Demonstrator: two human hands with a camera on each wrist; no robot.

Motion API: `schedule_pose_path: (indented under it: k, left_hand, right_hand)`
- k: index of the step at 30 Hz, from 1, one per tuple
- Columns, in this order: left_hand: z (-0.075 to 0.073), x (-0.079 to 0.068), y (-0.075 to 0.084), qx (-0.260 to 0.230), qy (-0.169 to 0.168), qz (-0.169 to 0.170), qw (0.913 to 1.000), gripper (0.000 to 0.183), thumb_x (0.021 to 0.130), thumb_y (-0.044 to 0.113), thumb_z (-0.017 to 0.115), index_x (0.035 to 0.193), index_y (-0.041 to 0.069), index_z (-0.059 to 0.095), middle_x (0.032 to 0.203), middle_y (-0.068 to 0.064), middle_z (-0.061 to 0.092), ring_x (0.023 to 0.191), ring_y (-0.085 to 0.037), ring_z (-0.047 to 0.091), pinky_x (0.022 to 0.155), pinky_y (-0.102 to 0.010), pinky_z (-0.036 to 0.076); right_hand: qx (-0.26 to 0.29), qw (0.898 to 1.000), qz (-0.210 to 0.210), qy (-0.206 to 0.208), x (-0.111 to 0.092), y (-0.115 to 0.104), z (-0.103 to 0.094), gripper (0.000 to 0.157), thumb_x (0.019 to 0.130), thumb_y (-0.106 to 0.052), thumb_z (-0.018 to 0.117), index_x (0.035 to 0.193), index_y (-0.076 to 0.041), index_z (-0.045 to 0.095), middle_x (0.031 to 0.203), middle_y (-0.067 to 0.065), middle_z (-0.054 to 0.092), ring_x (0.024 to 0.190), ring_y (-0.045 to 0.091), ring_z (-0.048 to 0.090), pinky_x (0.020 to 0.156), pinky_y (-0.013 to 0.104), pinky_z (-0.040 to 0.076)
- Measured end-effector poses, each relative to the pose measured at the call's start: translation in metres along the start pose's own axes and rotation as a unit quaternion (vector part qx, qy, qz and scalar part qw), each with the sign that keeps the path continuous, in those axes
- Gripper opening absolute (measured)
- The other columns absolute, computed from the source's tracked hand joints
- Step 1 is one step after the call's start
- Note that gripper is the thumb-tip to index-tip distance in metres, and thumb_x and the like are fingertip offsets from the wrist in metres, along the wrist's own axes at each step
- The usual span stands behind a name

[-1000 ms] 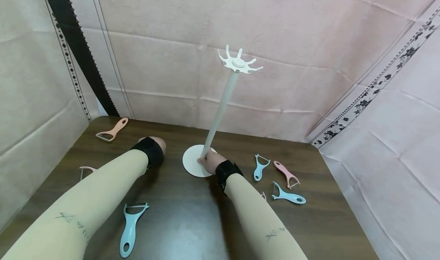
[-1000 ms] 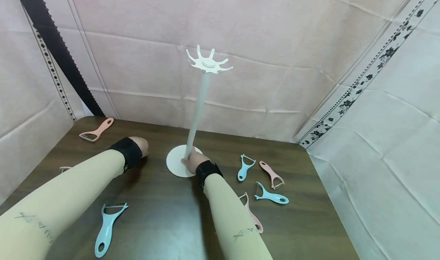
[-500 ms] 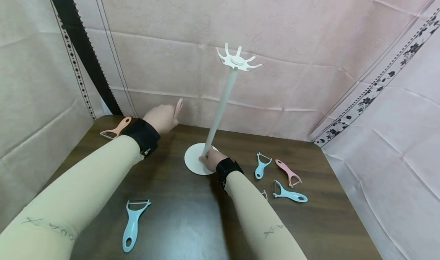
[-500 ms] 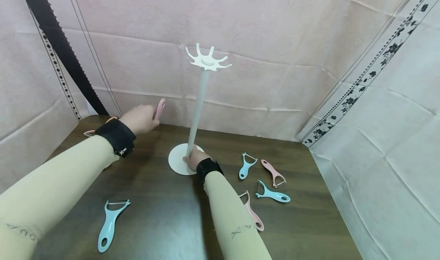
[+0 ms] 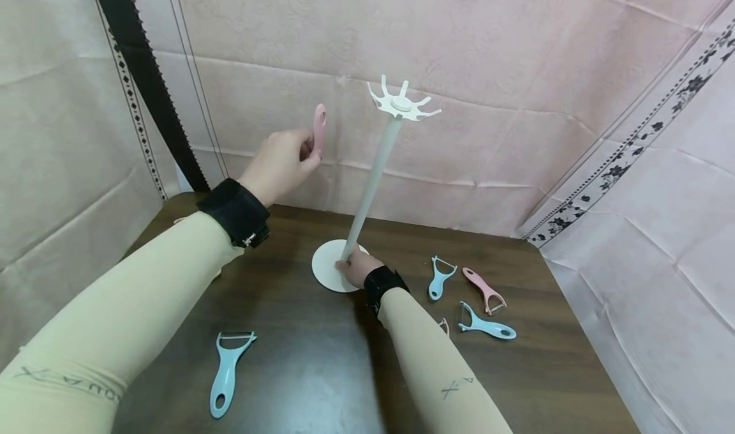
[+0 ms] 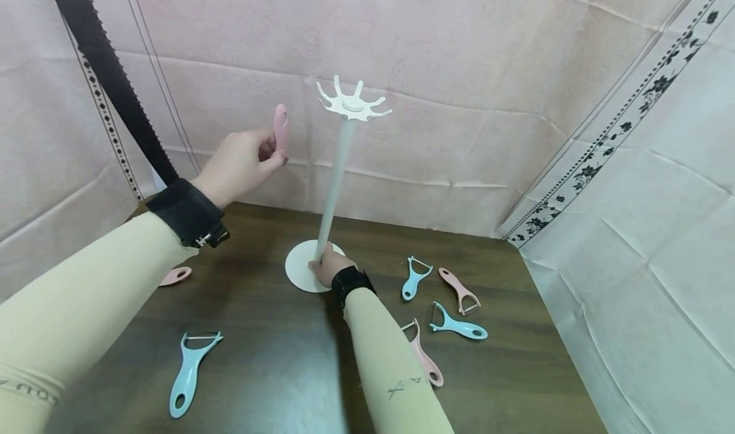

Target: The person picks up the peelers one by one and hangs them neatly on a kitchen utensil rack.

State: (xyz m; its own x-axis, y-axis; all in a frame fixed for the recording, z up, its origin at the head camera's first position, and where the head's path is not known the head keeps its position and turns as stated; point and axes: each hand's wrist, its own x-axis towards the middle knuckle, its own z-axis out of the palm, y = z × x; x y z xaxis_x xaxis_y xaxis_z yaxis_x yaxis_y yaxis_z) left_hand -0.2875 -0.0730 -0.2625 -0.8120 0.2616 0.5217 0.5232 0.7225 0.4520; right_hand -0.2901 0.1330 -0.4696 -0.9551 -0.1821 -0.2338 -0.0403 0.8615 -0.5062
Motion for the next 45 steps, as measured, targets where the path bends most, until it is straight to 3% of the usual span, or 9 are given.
schedule_pose_path:
  k: [10, 15, 29, 39, 45]
  left_hand:
    - [-0.014, 0.022, 0.032, -0.015, 0.026, 0.043, 0.9986, 0.018, 0.098, 0.020, 0.052, 0.102, 0.005, 0.060, 0.083, -0.004, 0.062, 0.070, -0.017, 0.057, 0.060, -0.029, 0.045]
    - [-0.020, 0.031, 0.047, -0.017, 0.026, 0.047, 0.9984, 0.019, 0.098, 0.020, 0.051, 0.104, 0.005, 0.060, 0.085, -0.003, 0.062, 0.071, -0.016, 0.057, 0.063, -0.028, 0.045]
    - [-0.017, 0.040, 0.067, -0.005, 0.025, 0.057, 0.9980, 0.020, 0.097, 0.022, 0.051, 0.105, 0.006, 0.060, 0.087, -0.004, 0.060, 0.075, -0.017, 0.054, 0.068, -0.029, 0.043]
    - [-0.006, 0.050, 0.074, -0.094, 0.028, 0.036, 0.9945, 0.017, 0.099, 0.022, 0.052, 0.101, 0.008, 0.062, 0.091, -0.001, 0.062, 0.081, -0.013, 0.052, 0.073, -0.024, 0.042]
    - [-0.001, 0.058, 0.079, -0.135, -0.003, 0.007, 0.9908, 0.020, 0.098, 0.024, 0.058, 0.112, 0.010, 0.060, 0.096, 0.000, 0.063, 0.086, -0.010, 0.056, 0.076, -0.024, 0.043]
  right_hand:
    - [0.007, 1.000, 0.012, -0.013, 0.008, 0.005, -0.006, 0.049, 0.097, -0.037, 0.057, 0.134, -0.009, 0.041, 0.126, 0.010, 0.061, 0.108, 0.019, 0.059, 0.096, 0.042, 0.043]
    - [0.008, 1.000, 0.011, -0.016, 0.008, 0.005, -0.007, 0.049, 0.098, -0.037, 0.057, 0.135, -0.009, 0.040, 0.126, 0.010, 0.061, 0.108, 0.019, 0.059, 0.095, 0.041, 0.044]
    - [0.003, 1.000, 0.014, -0.009, 0.012, 0.007, -0.008, 0.048, 0.097, -0.037, 0.057, 0.134, -0.011, 0.040, 0.127, 0.010, 0.061, 0.112, 0.021, 0.059, 0.098, 0.043, 0.042]
    - [0.004, 0.999, 0.021, -0.028, 0.002, 0.005, -0.005, 0.052, 0.098, -0.039, 0.056, 0.137, -0.011, 0.039, 0.129, 0.008, 0.060, 0.108, 0.018, 0.060, 0.094, 0.040, 0.045]
    - [-0.009, 1.000, 0.010, -0.019, -0.003, -0.002, -0.005, 0.053, 0.098, -0.038, 0.055, 0.139, -0.010, 0.037, 0.131, 0.010, 0.058, 0.112, 0.019, 0.059, 0.096, 0.040, 0.044]
